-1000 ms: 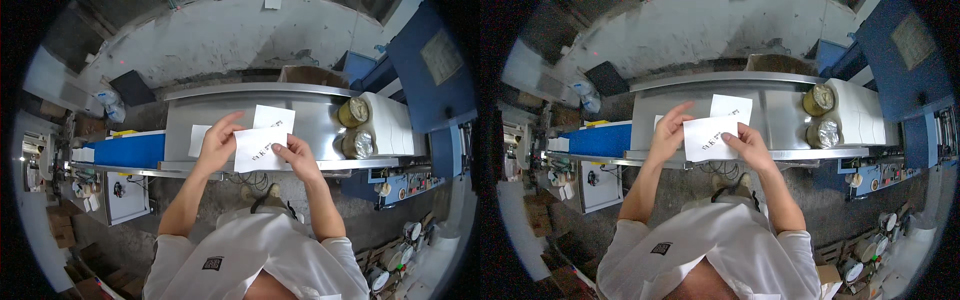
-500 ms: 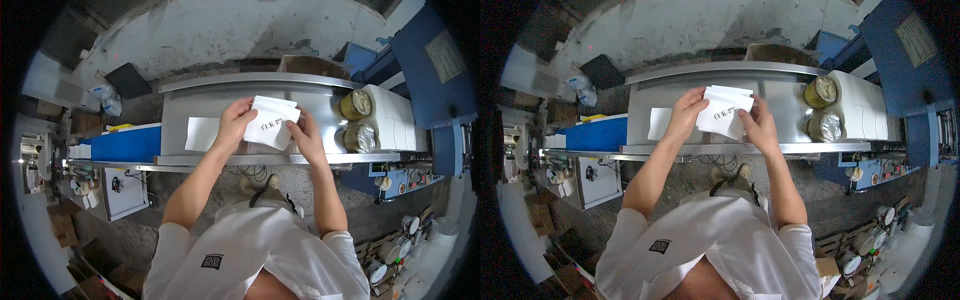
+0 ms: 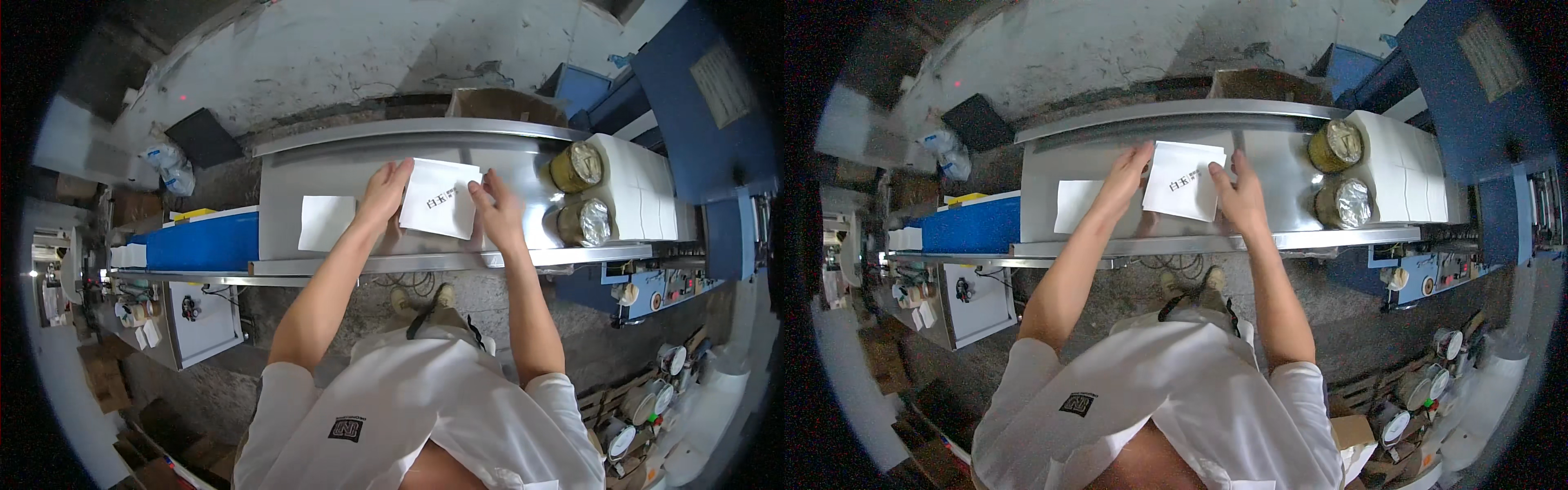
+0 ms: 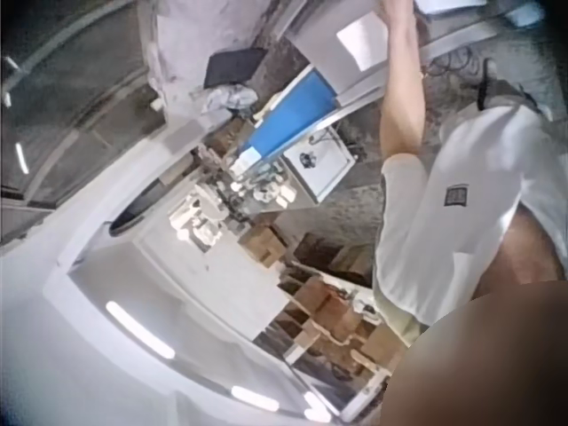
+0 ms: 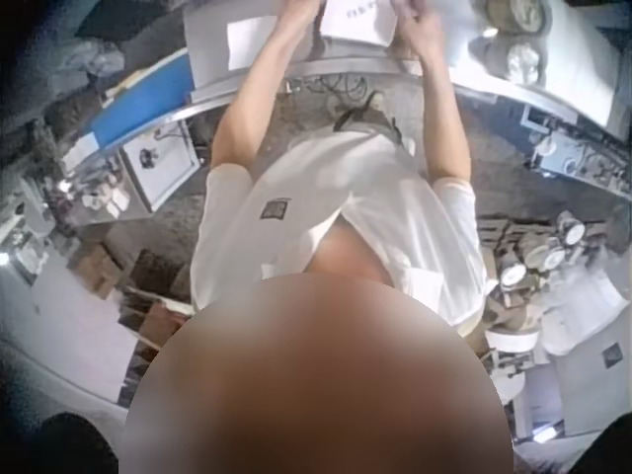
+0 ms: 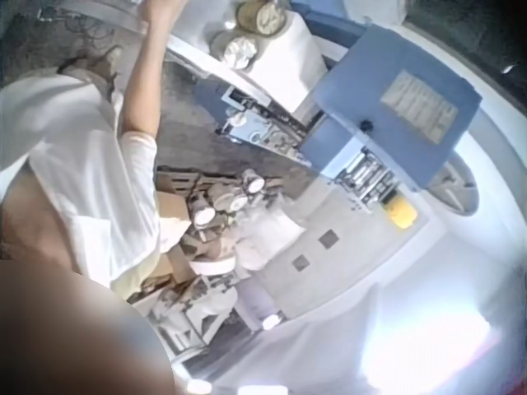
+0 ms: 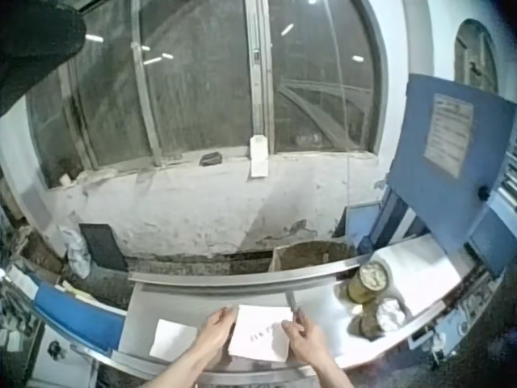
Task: Picking up paper blocks from a machine output and placing them onto a conveyor belt in an organized manner.
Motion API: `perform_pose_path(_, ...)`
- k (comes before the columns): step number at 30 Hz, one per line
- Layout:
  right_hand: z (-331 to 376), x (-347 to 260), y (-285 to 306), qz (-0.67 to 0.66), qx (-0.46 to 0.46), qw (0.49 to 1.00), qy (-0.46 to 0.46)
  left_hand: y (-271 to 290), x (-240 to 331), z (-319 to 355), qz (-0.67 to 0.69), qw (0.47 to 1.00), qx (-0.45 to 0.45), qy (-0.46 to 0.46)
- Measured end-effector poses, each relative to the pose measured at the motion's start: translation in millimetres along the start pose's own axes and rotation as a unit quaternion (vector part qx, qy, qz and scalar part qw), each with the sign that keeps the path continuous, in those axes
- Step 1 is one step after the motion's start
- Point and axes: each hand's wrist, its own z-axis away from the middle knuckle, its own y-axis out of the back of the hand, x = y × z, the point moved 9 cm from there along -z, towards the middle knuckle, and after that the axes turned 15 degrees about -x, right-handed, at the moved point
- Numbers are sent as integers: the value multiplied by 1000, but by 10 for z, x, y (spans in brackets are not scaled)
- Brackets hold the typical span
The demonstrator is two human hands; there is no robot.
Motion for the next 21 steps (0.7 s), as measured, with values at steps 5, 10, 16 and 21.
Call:
perform_pose_path(5,-79,-291,-230,-47,-68,996,-21,-378,-132,-162,145,977,-154,21)
perform_pose_path(10,-86,-206,-304,1,-44,999,-12,-188,-432,-313,133,982,-127,36)
perform_pose_path(16,-72,58,-344,-85,-15,996,-26,-441,-37,32,109,977,-159,93)
perform_pose_path(21,-12,-160,-294,-1,54,998,10,-316,-195,-39,113,973,-177,90)
